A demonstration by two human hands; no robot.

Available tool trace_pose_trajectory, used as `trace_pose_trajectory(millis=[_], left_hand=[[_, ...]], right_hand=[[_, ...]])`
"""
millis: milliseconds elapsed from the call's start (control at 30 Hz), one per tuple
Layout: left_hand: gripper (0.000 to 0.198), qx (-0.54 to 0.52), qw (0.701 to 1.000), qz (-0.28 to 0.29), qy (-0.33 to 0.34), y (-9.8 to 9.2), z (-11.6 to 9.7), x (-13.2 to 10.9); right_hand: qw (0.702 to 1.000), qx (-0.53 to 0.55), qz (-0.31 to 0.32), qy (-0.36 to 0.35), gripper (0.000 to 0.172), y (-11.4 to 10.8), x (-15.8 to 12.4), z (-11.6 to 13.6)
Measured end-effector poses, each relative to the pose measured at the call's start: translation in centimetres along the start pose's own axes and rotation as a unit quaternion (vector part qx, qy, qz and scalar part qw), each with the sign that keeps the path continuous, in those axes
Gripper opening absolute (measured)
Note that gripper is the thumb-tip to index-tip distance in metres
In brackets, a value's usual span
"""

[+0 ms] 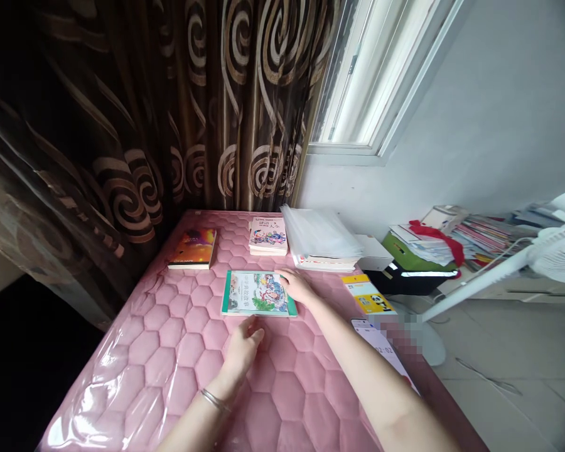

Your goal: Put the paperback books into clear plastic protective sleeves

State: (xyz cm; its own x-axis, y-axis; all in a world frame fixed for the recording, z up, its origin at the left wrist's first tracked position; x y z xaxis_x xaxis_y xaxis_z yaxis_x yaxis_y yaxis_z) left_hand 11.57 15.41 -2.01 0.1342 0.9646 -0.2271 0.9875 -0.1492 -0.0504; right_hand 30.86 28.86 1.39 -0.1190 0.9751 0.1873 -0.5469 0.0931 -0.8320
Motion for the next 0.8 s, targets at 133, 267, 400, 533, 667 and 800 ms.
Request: trace_pose_trajectory(millis=[133,267,400,533,667,800], left_hand=[[0.059,0.083,0.993,-0.05,0.064,0.6,-1.2,-0.7],[0.066,0.209,0.972,-0.086,0.061,1.4,-1.9,-1.8],[0.065,0.266,0.958,-0.096,0.053,1.8,-2.3,-2.3],[0.053,0.325,0.94,-0.086,0.061,1.3,-2.3,-1.1],[0.039,0.391,0.909,-0.097,0.106,-1.1,-3.6,1.7],[0.035,0.398,0.907,-0.073,0.115,-3.9,-4.9,4.8]], right_hand=[[1.0,-0.004,-0.004,0.004,0.035,0.0,-0.1,-0.1],[1.0,0.005,-0.014,0.01,0.032,-0.5,-0.6,0.0],[0.999,0.017,-0.024,0.025,0.027,-1.3,-1.1,-0.1],[0.998,0.022,-0.029,0.06,0.02,-2.2,-2.0,-0.6],[0.995,0.022,-0.026,0.099,0.007,-2.2,-3.8,-0.3],[0.993,0.019,-0.021,0.118,0.006,-1.4,-6.4,1.4]])
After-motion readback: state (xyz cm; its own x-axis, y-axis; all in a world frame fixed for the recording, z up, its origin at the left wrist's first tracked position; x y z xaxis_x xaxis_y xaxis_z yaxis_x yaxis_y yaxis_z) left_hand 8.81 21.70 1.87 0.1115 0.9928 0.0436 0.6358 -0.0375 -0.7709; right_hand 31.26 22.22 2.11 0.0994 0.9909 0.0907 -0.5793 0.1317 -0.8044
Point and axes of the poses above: each hand's wrist, its own x-axis towards the middle knuckle, its own y-axis out of the palm, z = x × y, the point moved 8 cm from there along x, towards the middle knuckle, and after that the axes turned 1 degree about y, right-handed, at the moved point
